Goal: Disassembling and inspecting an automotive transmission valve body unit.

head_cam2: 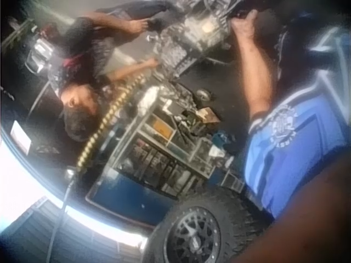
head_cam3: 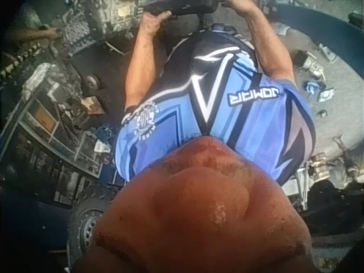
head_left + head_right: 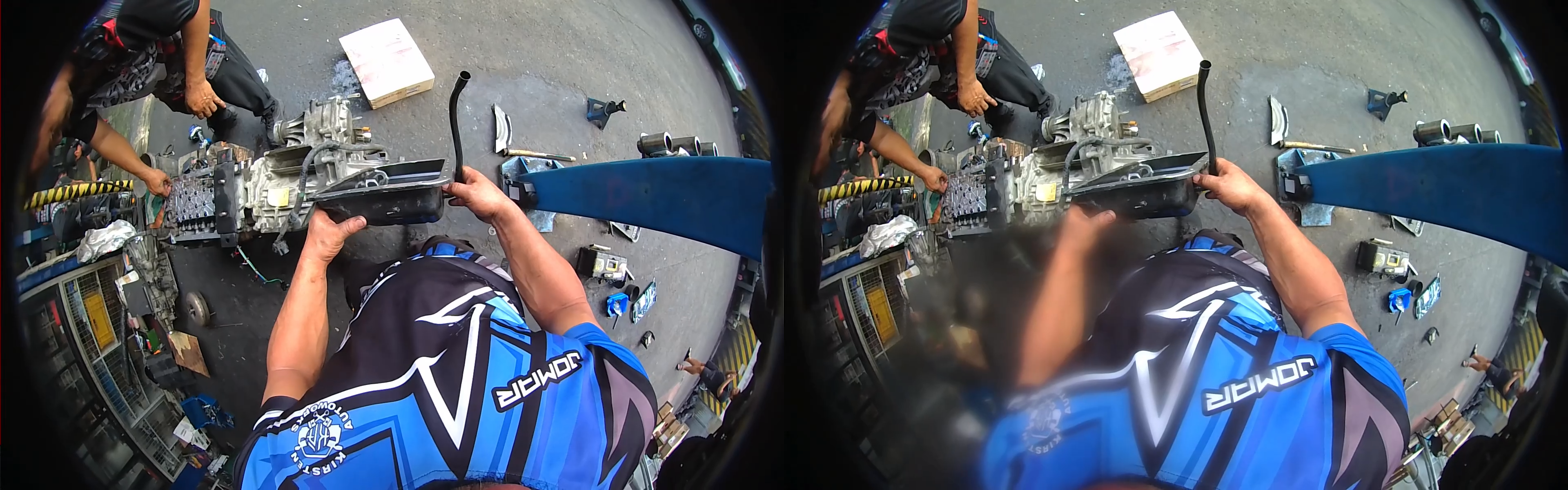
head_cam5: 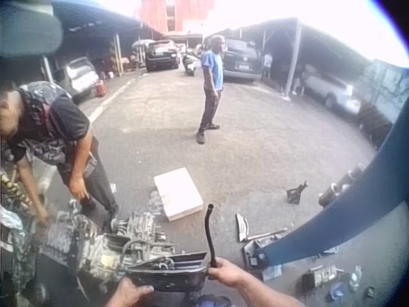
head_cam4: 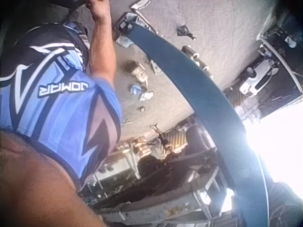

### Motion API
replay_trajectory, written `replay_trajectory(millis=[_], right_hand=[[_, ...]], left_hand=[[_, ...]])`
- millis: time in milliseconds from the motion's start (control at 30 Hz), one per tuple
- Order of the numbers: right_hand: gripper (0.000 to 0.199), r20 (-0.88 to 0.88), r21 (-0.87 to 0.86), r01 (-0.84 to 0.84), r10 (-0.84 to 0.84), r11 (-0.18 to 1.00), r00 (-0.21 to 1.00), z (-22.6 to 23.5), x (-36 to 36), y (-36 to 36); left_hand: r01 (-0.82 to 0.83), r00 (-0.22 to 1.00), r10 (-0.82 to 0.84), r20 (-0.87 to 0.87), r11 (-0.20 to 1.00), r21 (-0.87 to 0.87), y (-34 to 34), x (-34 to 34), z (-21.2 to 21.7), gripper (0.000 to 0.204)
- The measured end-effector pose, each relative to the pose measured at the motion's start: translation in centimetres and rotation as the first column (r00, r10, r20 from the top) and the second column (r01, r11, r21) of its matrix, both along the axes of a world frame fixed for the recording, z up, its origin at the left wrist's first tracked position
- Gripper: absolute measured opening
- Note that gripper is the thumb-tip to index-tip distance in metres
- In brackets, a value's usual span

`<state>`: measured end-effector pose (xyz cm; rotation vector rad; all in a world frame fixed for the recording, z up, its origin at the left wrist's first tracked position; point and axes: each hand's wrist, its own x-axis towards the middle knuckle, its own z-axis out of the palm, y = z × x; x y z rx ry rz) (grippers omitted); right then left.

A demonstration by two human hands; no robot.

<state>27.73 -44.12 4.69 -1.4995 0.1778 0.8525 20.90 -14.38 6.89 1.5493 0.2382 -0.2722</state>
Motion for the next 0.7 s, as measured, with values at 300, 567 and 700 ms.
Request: replay_trajectory(millis=[300,567,700], right_hand=[[0.032,0.219,-0.254,-0.127,0.185,0.959,0.958,4.3,0.1,2.8],[0.049,0.357,-0.494,-0.196,0.403,0.847,0.843,6.8,-1.3,5.7],[0.049,0.409,-0.527,-0.239,0.49,0.816,0.77,8.9,-2.3,7.0]], left_hand=[[-0.055,0.998,0.056,0.0,0.978,-0.203,2.0,-0.6,-2.1,0.08],[-0.147,0.981,0.029,-0.19,0.752,-0.643,2.8,-1.1,-1.1,0.078],[-0.317,0.947,0.152,-0.282,0.572,-0.756,3.1,-2.7,-6.2,0.077]])
